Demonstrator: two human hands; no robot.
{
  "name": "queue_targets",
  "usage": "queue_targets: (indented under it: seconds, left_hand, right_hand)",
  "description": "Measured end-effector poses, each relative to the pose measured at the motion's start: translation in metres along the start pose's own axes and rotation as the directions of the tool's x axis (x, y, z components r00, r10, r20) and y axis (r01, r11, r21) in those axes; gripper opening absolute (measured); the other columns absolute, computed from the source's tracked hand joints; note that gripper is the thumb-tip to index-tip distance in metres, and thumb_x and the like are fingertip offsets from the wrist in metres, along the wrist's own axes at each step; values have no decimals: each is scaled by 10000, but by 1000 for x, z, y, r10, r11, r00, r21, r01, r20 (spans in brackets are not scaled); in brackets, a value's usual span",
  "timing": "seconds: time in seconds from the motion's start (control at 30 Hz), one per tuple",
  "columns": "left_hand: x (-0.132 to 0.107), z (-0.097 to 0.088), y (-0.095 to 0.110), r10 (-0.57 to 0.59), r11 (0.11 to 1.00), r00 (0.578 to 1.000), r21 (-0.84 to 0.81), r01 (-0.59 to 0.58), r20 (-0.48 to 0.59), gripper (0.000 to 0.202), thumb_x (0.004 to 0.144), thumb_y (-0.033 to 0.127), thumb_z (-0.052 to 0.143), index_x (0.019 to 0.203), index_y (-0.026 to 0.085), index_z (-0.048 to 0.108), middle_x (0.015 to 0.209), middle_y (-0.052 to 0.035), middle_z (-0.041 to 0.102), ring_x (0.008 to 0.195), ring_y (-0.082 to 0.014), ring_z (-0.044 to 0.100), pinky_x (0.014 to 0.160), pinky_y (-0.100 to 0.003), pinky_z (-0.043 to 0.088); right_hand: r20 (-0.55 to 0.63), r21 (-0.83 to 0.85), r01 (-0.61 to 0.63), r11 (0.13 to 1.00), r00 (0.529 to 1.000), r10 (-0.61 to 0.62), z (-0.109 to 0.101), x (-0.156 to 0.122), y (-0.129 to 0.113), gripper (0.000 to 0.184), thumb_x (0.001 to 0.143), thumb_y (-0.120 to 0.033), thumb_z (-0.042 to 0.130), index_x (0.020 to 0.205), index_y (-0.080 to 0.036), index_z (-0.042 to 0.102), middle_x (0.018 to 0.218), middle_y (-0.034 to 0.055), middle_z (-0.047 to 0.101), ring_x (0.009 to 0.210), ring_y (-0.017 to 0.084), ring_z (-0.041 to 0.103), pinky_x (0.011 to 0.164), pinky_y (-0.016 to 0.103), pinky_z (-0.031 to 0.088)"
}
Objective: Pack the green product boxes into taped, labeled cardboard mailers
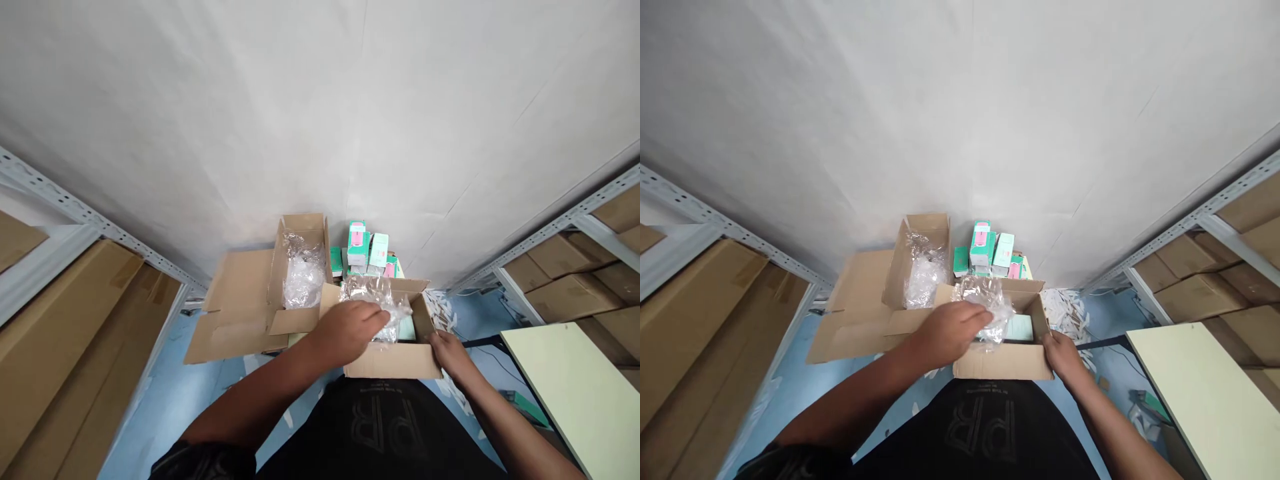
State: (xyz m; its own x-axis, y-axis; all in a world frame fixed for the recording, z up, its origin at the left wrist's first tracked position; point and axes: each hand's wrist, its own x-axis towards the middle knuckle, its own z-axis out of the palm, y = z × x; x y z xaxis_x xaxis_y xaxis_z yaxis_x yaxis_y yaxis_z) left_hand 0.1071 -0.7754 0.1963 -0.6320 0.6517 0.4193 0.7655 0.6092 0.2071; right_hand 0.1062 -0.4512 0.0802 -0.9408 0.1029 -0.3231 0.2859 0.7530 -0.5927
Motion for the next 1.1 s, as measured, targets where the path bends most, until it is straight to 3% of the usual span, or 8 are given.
queue_targets:
  seconds: [0.1, 0.27, 0.43, 0.63, 0.7, 0.83, 0.9, 1.1]
  left_hand:
    - [26, 51, 10, -54, 999, 949, 11, 53, 310, 297, 931, 82, 447, 1081, 176, 686, 989, -102, 728, 938, -244, 687, 820, -360, 551]
    - [58, 119, 0, -124, 952, 870, -190, 240, 478, 299, 890, 120, 538, 1087, 220, 740, 1119, -108, 743, 1036, -275, 692, 904, -368, 520]
    - [88, 157, 9, -237, 940, 760, -55, 337, 605, 291, 897, 94, 565, 1092, 159, 771, 1213, -192, 727, 1185, -339, 656, 1032, -447, 478]
    - [119, 178, 46, -190, 949, 663, -37, 313, 724, 263, 905, 155, 578, 1073, 122, 778, 1111, -230, 753, 1036, -365, 722, 918, -458, 546]
    - [123, 167, 58, -134, 956, 684, -89, 281, 717, 323, 923, 193, 553, 1176, 143, 747, 1147, -202, 750, 1023, -349, 723, 921, -442, 549]
    - [130, 131, 82, -7, 955, 900, -263, 135, 435, 468, 971, 222, 456, 1415, 195, 599, 1290, -154, 696, 1188, -339, 642, 1058, -490, 479]
    - [137, 122, 96, -1, 962, 950, -260, 87, 312, 439, 992, 273, 447, 1396, 243, 614, 1320, -124, 682, 1268, -331, 588, 1139, -532, 409]
    - [175, 170, 128, -244, 939, 969, -243, 244, 32, 481, 923, 347, 590, 1392, 241, 593, 1502, -121, 541, 1471, -338, 396, 1250, -568, 265]
  right_hand:
    - [-8, 5, 29, 1000, 1000, -29, 2, -5, 3, 344, 821, -467, 388, 652, -226, 567, 686, 63, 671, 721, 238, 624, 627, 304, 397]
    - [-53, -46, 36, 998, 998, -38, 5, -19, 12, 331, 857, -442, 396, 655, -228, 547, 666, 56, 646, 690, 224, 592, 620, 299, 354]
    - [-85, -78, -13, 997, 996, 6, 10, -37, 21, 302, 884, -384, 398, 697, -216, 566, 723, 79, 671, 721, 227, 598, 642, 298, 334]
    - [-85, 69, -105, 992, 990, 110, 2, -56, 50, 287, 874, -363, 410, 656, -226, 538, 698, 61, 657, 714, 220, 597, 634, 294, 333]
    - [-94, 135, -133, 982, 985, 146, -7, -60, 68, 292, 873, -365, 402, 661, -226, 547, 703, 57, 661, 721, 224, 604, 632, 293, 346]
    - [-129, 206, -175, 963, 971, 204, -37, -65, 115, 295, 874, -353, 389, 657, -226, 543, 693, 52, 658, 720, 227, 609, 623, 293, 354]
    - [-160, 218, -193, 957, 960, 230, -55, -67, 142, 291, 872, -344, 395, 643, -227, 533, 679, 50, 650, 718, 225, 605, 623, 291, 353]
    - [-225, 276, -261, 925, 918, 326, -115, -75, 234, 306, 887, -346, 414, 655, -220, 568, 729, 67, 681, 738, 225, 612, 640, 294, 366]
